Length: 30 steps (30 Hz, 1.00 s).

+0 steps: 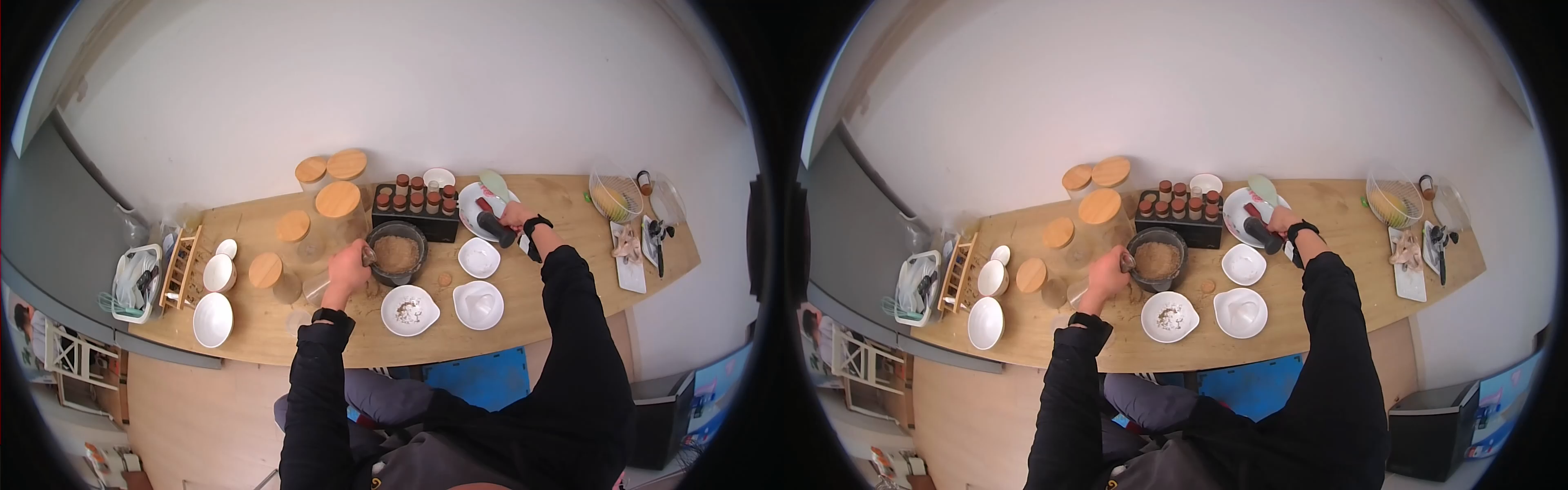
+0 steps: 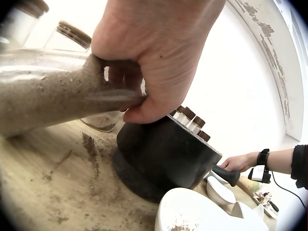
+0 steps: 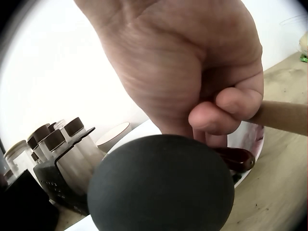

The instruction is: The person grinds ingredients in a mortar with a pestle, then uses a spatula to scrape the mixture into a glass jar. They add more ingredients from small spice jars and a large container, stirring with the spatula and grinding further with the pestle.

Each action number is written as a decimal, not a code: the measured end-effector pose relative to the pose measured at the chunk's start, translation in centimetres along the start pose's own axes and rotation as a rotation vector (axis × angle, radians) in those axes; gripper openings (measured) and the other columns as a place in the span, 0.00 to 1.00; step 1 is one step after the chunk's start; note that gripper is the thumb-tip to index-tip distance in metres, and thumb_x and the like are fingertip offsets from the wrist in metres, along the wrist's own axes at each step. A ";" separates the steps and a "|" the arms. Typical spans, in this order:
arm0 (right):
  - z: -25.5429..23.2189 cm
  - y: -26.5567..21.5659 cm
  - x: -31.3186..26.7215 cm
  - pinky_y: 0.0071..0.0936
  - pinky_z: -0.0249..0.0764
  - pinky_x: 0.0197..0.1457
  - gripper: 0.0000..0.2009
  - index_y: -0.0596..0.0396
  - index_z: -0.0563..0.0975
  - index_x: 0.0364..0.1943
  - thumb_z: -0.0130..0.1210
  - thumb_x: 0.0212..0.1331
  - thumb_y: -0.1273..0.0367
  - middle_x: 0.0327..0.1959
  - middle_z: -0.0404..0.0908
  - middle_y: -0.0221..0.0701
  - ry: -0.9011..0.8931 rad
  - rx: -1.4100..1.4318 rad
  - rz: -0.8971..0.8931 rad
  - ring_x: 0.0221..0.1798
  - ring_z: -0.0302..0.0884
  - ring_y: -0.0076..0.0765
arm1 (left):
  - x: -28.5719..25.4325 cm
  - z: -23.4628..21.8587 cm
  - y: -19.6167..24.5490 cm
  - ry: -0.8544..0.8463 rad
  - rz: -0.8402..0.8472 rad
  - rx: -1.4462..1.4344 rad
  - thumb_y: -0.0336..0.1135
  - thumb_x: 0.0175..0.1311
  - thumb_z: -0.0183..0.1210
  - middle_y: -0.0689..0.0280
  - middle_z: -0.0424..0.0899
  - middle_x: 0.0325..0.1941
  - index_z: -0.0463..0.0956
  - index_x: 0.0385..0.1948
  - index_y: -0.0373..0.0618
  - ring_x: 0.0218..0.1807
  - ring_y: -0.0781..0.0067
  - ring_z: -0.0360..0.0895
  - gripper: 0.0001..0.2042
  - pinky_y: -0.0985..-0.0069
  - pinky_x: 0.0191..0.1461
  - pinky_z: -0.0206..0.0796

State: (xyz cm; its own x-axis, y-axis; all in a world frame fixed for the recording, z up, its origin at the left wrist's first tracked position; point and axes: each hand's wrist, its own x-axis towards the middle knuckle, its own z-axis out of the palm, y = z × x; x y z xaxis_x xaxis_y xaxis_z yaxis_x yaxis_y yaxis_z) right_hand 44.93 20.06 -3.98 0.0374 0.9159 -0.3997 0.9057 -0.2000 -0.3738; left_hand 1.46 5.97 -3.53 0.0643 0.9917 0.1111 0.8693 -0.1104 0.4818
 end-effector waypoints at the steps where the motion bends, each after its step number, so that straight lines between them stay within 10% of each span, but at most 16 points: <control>1: 0.2 0.0 -0.2 0.25 0.63 0.13 0.08 0.62 0.79 0.21 0.59 0.49 0.71 0.11 0.74 0.31 0.011 0.009 -0.005 0.11 0.68 0.24 | 0.0 0.1 0.0 0.022 0.020 0.004 0.28 0.43 0.58 0.62 0.81 0.34 0.71 0.38 0.51 0.41 0.55 0.79 0.16 0.63 0.42 0.69; 11: -1.8 1.6 -1.8 0.28 0.73 0.20 0.09 0.63 0.81 0.29 0.58 0.48 0.69 0.18 0.81 0.35 0.164 0.184 -0.197 0.17 0.77 0.30 | -0.3 -0.8 0.9 -0.035 -0.068 -0.010 0.28 0.45 0.58 0.63 0.82 0.38 0.72 0.40 0.54 0.45 0.56 0.78 0.16 0.62 0.45 0.67; 30: 0.5 -16.8 -15.3 0.32 0.76 0.39 0.09 0.54 0.81 0.33 0.56 0.52 0.67 0.29 0.83 0.36 0.208 -0.093 -0.714 0.35 0.82 0.39 | 0.0 -0.7 0.7 -0.057 -0.101 -0.005 0.29 0.45 0.59 0.64 0.82 0.40 0.74 0.40 0.54 0.47 0.58 0.78 0.16 0.61 0.48 0.65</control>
State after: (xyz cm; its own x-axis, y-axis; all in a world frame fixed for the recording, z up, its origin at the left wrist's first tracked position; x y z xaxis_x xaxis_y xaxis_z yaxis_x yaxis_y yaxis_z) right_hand 28.94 9.22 8.01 -0.5020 0.8608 0.0839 0.7712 0.4894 -0.4071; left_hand 1.75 5.81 -2.59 0.0041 0.9999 0.0125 0.8703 -0.0097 0.4924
